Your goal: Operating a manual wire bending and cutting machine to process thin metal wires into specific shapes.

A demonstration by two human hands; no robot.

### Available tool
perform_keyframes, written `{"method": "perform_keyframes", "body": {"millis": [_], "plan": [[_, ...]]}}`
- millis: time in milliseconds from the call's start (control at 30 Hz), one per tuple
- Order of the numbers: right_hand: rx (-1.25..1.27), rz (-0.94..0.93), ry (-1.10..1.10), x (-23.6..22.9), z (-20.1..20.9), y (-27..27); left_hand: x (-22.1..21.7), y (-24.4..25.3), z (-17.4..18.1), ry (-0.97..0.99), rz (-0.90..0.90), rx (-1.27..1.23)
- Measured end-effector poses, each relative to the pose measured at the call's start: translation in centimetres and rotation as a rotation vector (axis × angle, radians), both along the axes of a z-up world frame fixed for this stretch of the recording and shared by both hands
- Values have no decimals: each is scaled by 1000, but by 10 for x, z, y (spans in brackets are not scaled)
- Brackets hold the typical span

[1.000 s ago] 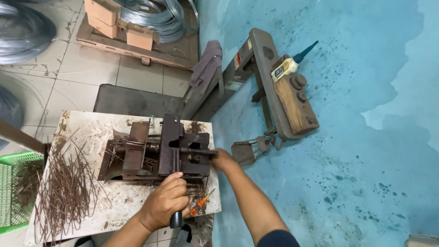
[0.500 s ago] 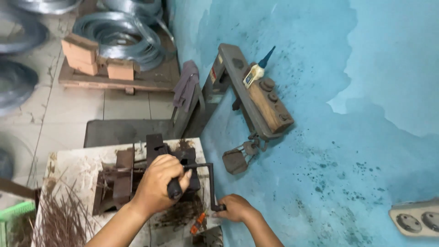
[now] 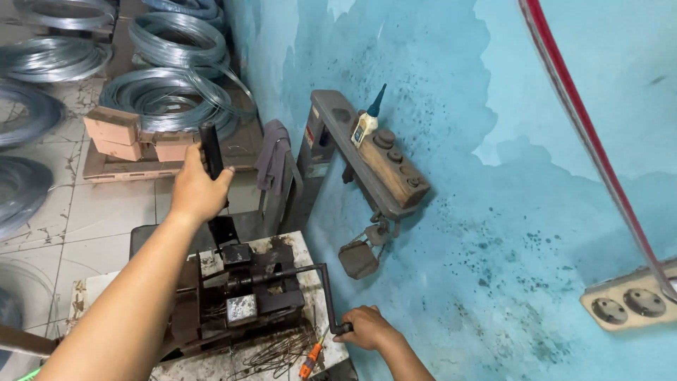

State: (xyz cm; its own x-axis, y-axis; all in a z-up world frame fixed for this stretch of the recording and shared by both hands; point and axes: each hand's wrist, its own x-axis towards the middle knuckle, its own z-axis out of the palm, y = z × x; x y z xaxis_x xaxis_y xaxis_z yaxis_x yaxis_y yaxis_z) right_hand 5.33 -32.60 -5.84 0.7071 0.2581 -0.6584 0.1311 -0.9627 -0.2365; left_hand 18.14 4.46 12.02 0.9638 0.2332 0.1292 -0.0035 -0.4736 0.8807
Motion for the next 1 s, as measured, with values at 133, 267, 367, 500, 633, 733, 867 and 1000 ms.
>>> {"method": "perform_keyframes", "body": {"millis": [133, 267, 367, 500, 633, 733, 867, 1000], "plan": [[-16, -7, 26, 2, 3, 4, -9, 9, -3, 26, -36, -19], [-27, 2, -71, 0, -10, 6, -27, 18, -23, -126, -117, 52], [29, 11, -174, -4, -9, 9, -56, 23, -48, -283, -158, 221], [98, 11, -289, -6, -19, 10, -106, 36, -98, -375, -115, 415], [-62, 20, -247, -12, -38, 26, -184, 56, -148, -54, -23, 258], [-49, -5, -389, -23, -46, 56, -236, 70, -200, 123, 111, 184], [130, 1, -136, -55, 0, 150, -292, 68, -250, 347, 199, 152], [227, 274, 91, -85, -9, 240, -329, 54, -288, 502, 222, 62]]}}
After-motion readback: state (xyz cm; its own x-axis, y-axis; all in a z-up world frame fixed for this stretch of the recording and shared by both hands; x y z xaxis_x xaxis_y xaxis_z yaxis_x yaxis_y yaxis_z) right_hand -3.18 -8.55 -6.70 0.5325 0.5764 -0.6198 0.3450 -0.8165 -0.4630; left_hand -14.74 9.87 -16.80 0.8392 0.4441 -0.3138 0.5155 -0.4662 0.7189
